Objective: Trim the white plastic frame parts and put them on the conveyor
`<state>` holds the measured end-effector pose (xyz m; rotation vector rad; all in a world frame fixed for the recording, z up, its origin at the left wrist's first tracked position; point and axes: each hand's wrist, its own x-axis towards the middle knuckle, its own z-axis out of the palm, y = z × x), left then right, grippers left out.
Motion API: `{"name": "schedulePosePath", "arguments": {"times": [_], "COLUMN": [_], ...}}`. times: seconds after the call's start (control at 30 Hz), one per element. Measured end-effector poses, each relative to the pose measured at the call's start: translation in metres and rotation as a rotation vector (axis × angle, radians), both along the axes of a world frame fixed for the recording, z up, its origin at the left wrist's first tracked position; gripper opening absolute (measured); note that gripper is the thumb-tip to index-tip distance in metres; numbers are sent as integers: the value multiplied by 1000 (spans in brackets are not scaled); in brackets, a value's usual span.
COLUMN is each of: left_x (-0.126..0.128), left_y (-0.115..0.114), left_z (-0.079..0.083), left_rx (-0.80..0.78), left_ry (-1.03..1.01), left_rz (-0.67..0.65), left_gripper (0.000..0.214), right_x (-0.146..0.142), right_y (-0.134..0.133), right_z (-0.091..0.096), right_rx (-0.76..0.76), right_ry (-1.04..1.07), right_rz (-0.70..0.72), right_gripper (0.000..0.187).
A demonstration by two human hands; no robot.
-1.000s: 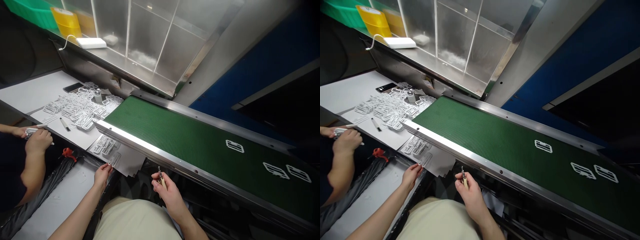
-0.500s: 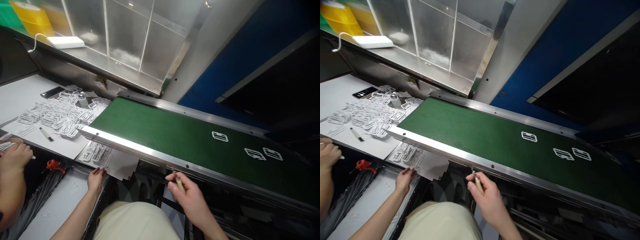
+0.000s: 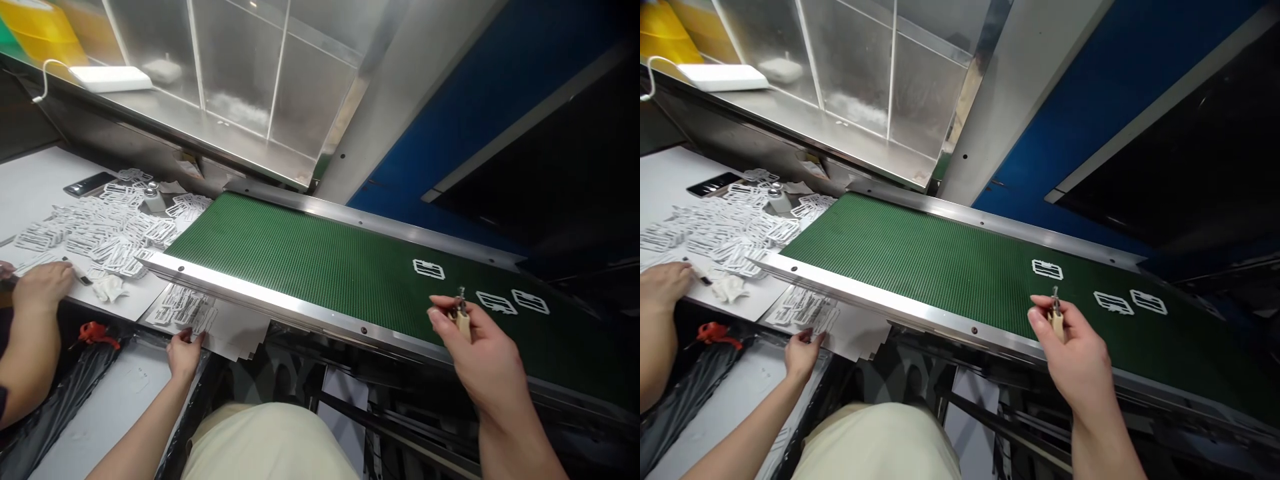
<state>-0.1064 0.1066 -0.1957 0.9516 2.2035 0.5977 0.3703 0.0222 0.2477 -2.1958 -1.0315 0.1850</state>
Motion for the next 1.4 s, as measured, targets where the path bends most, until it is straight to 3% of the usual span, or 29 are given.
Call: {"name": "schedulePosePath", "arguments": {"times": [0.33, 0.53, 0.73, 0.93, 1.13, 1.4], "left_x": [12, 8, -19, -48, -54, -67], "left_y": [-10, -20, 24, 73, 78, 79], "left_z": [15, 27, 50, 63, 64, 68], "left_rx": [-41, 44, 145, 37, -76, -2], "left_ry": [74, 105, 212, 242, 263, 358], "left_rz": [-58, -93, 16, -78, -154, -151], "left_gripper": [54, 49, 55, 63, 58, 56], "right_x": [-16, -21, -26, -27, -24, -27], "right_y": [1, 3, 2, -1, -5, -3], "right_z": [-12, -16, -20, -23, -22, -29], "right_rx": [-53, -60, -74, -107, -126, -77], "right_ry": [50, 85, 79, 73, 70, 81], "right_rz": [19, 42, 73, 58, 53, 101], "right_gripper": [52, 52, 50, 52, 53, 49]}}
